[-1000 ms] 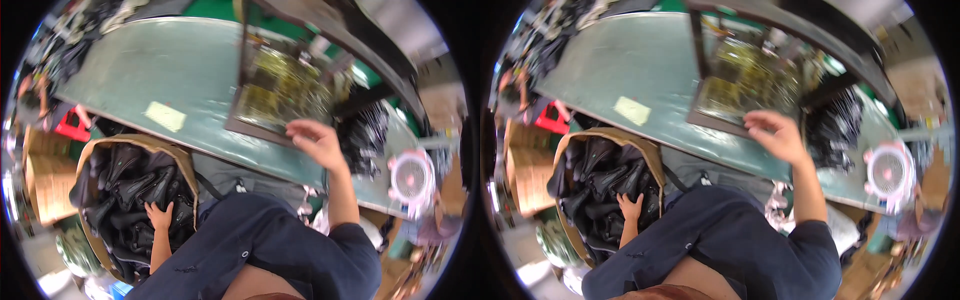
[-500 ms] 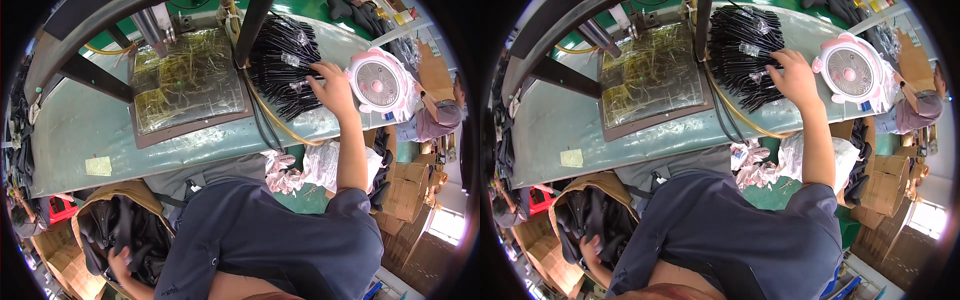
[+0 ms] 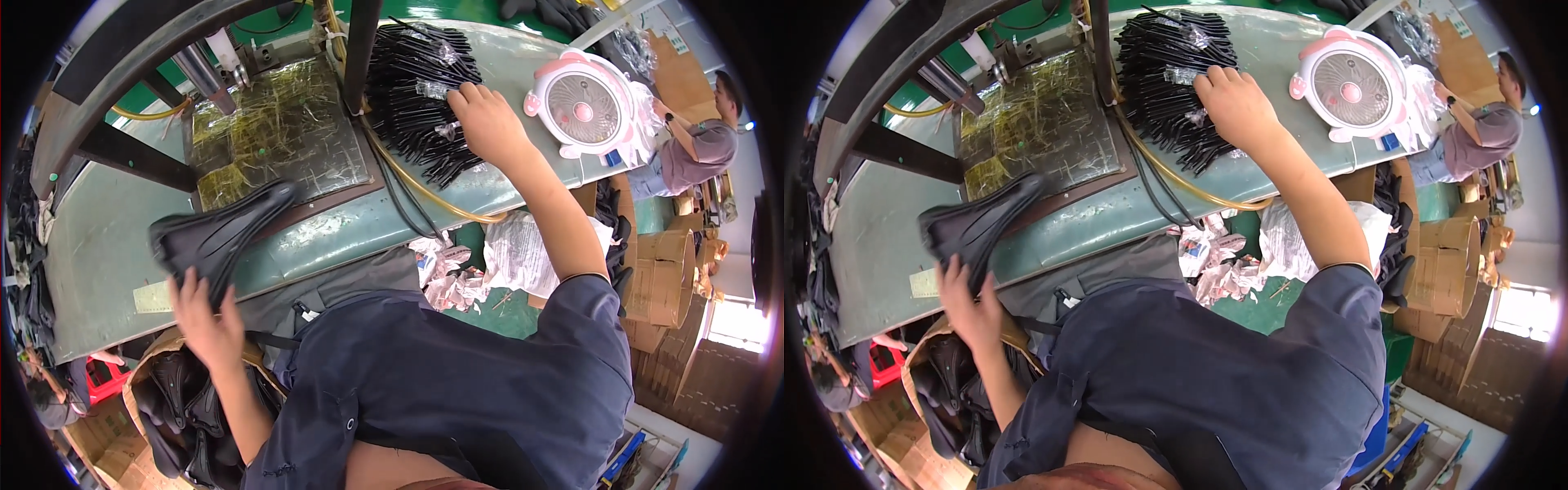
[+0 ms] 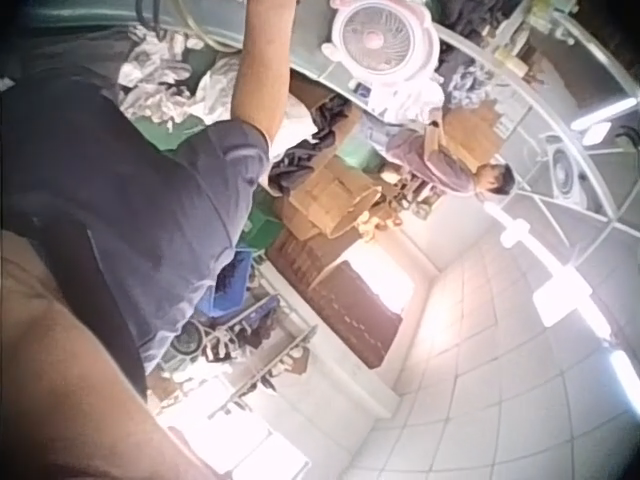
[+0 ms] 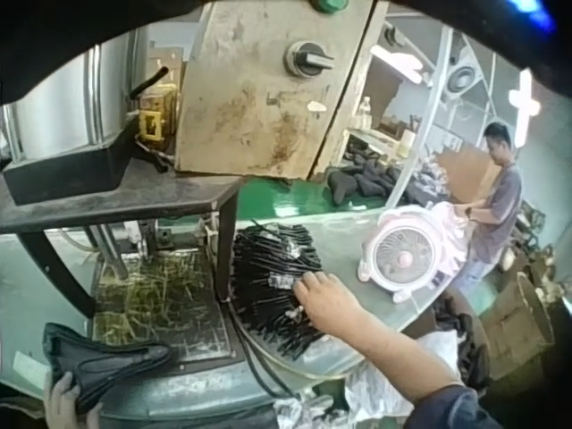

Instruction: Assembling bicycle seats by positioning components and using a pneumatic press.

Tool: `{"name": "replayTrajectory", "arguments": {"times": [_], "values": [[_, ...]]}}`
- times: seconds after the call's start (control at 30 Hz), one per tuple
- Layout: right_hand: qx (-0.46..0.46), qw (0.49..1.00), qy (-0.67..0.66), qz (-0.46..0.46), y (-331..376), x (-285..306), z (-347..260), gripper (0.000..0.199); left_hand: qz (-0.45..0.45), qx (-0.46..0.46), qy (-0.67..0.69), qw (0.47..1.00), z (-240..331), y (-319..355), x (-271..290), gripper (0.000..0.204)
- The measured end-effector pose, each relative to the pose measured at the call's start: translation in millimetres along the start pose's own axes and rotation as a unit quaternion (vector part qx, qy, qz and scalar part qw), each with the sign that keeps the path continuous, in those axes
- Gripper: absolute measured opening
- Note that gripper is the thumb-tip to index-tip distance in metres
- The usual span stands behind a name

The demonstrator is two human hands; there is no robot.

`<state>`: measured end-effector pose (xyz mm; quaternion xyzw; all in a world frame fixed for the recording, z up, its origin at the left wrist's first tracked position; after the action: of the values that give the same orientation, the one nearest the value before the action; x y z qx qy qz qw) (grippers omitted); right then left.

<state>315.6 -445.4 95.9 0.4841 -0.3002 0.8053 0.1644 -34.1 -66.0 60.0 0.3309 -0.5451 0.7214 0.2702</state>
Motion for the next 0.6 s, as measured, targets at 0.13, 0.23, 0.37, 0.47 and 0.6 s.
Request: {"name": "replayTrajectory", "arguments": {"times": [0.13, 0.23, 0.37, 0.47, 0.6], "values": [[0.027, 1.0, -0.002, 0.007, -10, 10, -2, 0.033, -0.04, 0.002, 0.029, 0.999, 22, -5, -37, 0.039], [0.039, 0.999, -0.007, 0.018, -16, 14, 0, 0.035, -0.044, -0.033, 0.034, 0.998, 13, -32, -27, 0.048], [0.029, 0.995, -0.064, 0.074, -32, 16, -15, 0.035, 0.027, -0.01, 0.062, 0.998, -32, -77, -44, 0.059], [0.023, 0.992, -0.122, 0.0, -48, 32, -32, 0.034, -0.132, 0.113, 0.154, 0.973, -54, -102, -59, 0.059], [-0.029, 0.987, -0.157, 0.03, -45, 70, -16, 0.057, -0.307, 0.133, 0.233, 0.913, -58, -107, -45, 0.043]]}}
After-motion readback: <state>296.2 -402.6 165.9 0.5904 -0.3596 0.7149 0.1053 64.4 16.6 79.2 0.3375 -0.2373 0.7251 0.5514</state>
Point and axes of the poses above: each hand's wrist, its own y-axis away from the middle knuckle, its own x-axis out of the back of the hand, z = x × y, the point moved 4 cm from there along -y, towards the middle knuckle, and after that the axes turned 7 degrees about z, right-handed, at the moved point
